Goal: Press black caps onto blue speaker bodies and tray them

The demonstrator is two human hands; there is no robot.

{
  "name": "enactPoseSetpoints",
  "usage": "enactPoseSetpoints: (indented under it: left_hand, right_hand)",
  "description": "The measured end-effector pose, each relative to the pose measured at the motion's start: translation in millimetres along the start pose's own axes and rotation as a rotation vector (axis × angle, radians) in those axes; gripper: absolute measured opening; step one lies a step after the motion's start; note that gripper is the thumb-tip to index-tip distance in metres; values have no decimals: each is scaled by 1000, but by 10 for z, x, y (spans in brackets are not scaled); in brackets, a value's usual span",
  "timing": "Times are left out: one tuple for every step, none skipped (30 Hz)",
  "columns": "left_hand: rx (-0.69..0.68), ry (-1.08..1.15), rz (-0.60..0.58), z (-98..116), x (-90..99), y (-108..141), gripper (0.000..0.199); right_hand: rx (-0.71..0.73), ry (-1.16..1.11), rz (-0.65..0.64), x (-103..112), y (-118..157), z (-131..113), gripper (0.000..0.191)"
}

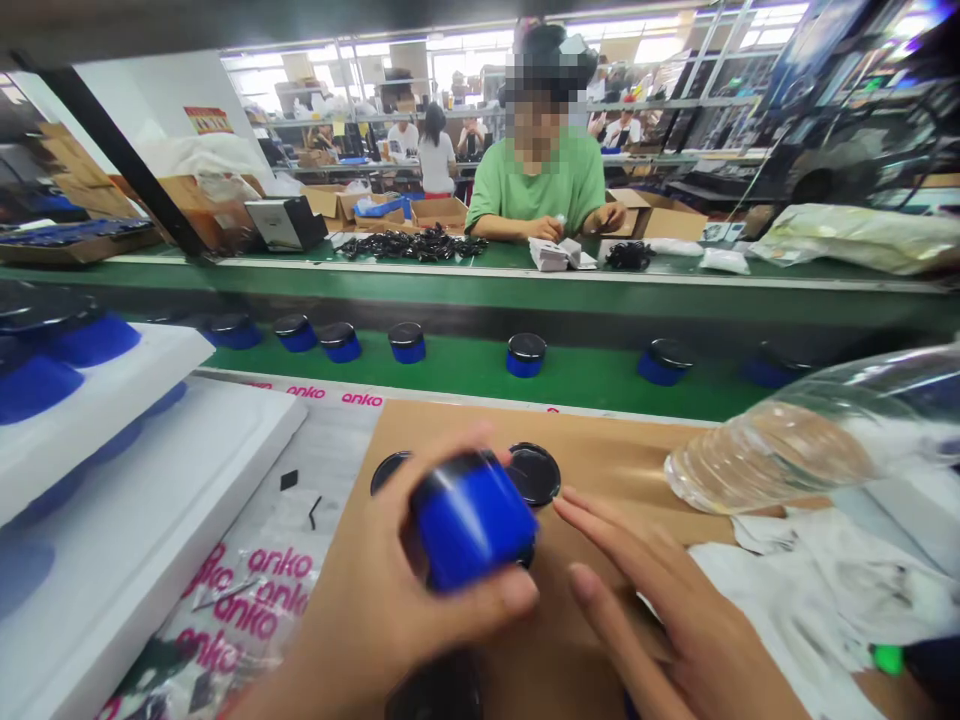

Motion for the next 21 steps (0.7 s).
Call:
enactPoseSetpoints:
  left_hand:
    - [40, 24, 73, -28, 93, -165, 83]
    - [43, 18, 160, -27, 197, -350, 86]
    - [40, -78, 202, -20, 265, -553, 80]
    - [44, -145, 203, -33, 298, -766, 72]
    - [44, -206, 213, -57, 332, -974, 62]
    - [49, -290, 231, -97, 365, -1168, 57]
    - [52, -382, 234, -150, 380, -1345, 53]
    - [56, -465, 229, -215, 382, -1502, 49]
    - [58, -535, 213, -287, 372, -1638, 47]
    - [63, -594, 191, -360, 357, -1752, 45]
    - [73, -640, 161, -430, 341, -1845, 44]
    - [87, -676, 127, -489, 330, -1916, 43]
    - [106, -704, 92, -533, 328, -1967, 42]
    - [126, -725, 61, -555, 338, -1995, 42]
    - [140, -739, 38, -552, 361, -2002, 42]
    - [144, -748, 27, -520, 394, -1988, 42]
    - [134, -749, 31, -462, 436, -1953, 43]
    - [111, -743, 50, -385, 483, -1896, 44]
    - [80, -727, 82, -296, 531, -1816, 45]
    - [43, -704, 124, -205, 574, -1713, 44]
    - [6, -674, 170, -118, 610, -1587, 41]
  right_hand:
    - [51, 123, -25, -36, 18, 13, 38]
    - [90, 211, -56, -86, 38, 25, 42]
    - [130, 281, -85, -141, 58, 23, 46]
    - [170, 335, -113, -201, 74, 5, 50]
    - [208, 373, -136, -257, 84, -27, 52]
    - [242, 394, -148, -307, 88, -70, 52]
    - [270, 395, -146, -345, 83, -122, 51]
    - [293, 381, -134, -373, 72, -177, 49]
    - [310, 357, -113, -395, 58, -229, 47]
    - [319, 326, -90, -415, 43, -272, 45]
    - [321, 293, -69, -437, 30, -303, 44]
    - [314, 258, -47, -459, 20, -317, 45]
    - [300, 224, -28, -483, 16, -315, 50]
    - [282, 191, -16, -514, 18, -299, 56]
    - [263, 162, -11, -550, 25, -272, 62]
    - [250, 142, -9, -589, 39, -243, 65]
    - [246, 131, -11, -629, 57, -217, 62]
    - [252, 130, -10, -664, 77, -197, 53]
    - [262, 135, -1, -689, 95, -181, 42]
    - [275, 141, 18, -696, 112, -172, 33]
    - [285, 144, 37, -690, 124, -167, 29]
Point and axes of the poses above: each hand's wrist, its own y-axis away from the middle knuckle, its own x-axis out of the back of the hand, z = x × y, the point moved 8 cm from there along -y, towards the middle knuckle, and after that the axes turned 12 degrees about -y, right-handed, at the moved point
